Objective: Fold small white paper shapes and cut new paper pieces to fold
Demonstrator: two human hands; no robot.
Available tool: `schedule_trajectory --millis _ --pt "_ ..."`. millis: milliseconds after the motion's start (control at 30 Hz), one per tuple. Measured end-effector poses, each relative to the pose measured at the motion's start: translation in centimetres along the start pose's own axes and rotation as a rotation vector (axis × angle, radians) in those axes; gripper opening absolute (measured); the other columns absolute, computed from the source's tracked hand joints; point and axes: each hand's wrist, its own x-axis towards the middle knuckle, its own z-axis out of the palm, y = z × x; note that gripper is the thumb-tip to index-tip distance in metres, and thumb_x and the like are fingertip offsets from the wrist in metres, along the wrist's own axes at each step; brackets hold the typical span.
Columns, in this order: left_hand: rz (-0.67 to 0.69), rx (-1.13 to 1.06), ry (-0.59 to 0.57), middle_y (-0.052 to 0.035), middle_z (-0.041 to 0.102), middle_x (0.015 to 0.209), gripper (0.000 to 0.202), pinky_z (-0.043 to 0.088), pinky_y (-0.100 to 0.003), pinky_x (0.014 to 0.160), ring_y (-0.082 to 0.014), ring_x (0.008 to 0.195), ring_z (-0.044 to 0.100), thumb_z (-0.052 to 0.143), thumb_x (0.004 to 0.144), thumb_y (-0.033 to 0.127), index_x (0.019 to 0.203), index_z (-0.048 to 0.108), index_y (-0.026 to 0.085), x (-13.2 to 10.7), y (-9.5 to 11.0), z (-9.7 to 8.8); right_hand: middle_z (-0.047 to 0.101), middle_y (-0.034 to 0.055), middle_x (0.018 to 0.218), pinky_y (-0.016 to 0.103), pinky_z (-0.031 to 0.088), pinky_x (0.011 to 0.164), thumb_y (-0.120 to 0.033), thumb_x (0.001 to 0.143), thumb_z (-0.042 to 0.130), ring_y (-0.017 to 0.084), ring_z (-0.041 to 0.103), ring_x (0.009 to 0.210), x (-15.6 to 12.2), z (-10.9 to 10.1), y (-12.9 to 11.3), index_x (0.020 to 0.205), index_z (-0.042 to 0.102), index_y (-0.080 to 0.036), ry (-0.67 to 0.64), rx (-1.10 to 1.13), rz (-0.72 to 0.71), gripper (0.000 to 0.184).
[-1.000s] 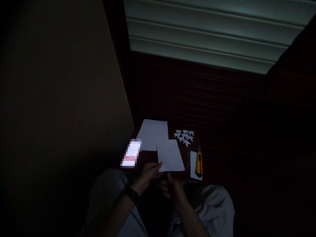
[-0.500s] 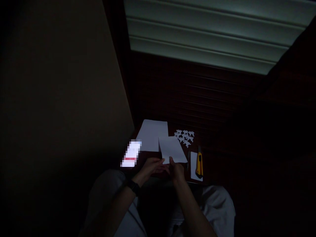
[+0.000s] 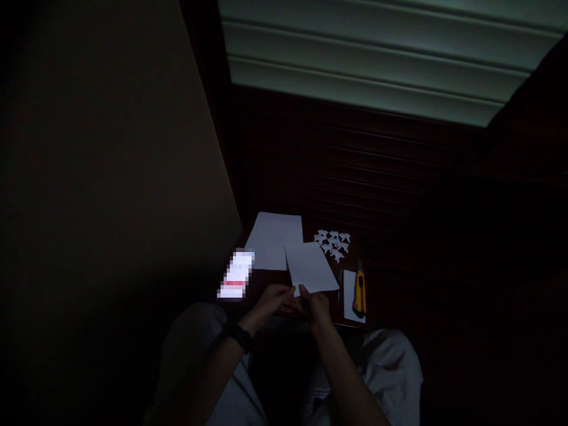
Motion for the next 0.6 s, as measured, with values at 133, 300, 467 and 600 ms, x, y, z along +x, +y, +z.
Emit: schedule_trajectory --millis 133,300,467,600 --pt "0.001 -0.047 -0.047 -0.0163 0.069 0.081 0.055 0.052 -0.03 0.063 -0.0209 0.068 0.067 0.055 0.071 0.06 0.086 0.063 0.008 -0.33 0.41 -0.02 0.067 0.0045 0.061 0.029 0.054 0.055 -0.035 0.055 0.078 0.022 0.066 0.066 0.12 -0.06 0.22 0.072 0.061 -0.016 0.057 -0.009 -0.018 0.031" --pt "0.002 -0.048 -0.043 -0.0162 0.069 0.08 0.054 0.052 -0.03 0.063 -0.0203 0.067 0.067 0.056 0.072 0.059 0.085 0.064 0.007 -0.28 0.44 -0.07 0.066 0.0041 0.062 0.029 0.053 0.053 -0.036 0.053 0.08 0.019 0.064 0.058 0.33 -0.29 0.46 0.071 0.06 -0.015 0.064 0.005 -0.014 0.034" --pt "-0.003 -0.039 -0.052 -0.0143 0.069 0.077 0.051 0.052 -0.032 0.066 -0.0211 0.068 0.067 0.061 0.068 0.057 0.081 0.064 0.008 -0.42 0.46 -0.05 0.065 0.0044 0.06 0.03 0.053 0.051 -0.036 0.054 0.08 0.019 0.063 0.057 0.7 -0.36 0.88 0.068 0.059 -0.015 0.075 0.006 -0.012 0.033" --pt "0.025 -0.014 -0.041 -0.0125 0.069 0.075 0.047 0.052 -0.032 0.065 -0.0218 0.069 0.067 0.065 0.066 0.055 0.077 0.064 0.009 -0.26 0.03 -0.14 0.064 0.0051 0.055 0.03 0.053 0.052 -0.038 0.054 0.079 0.021 0.064 0.059 0.57 -0.35 0.94 0.058 0.054 -0.017 0.068 -0.01 -0.02 0.033"
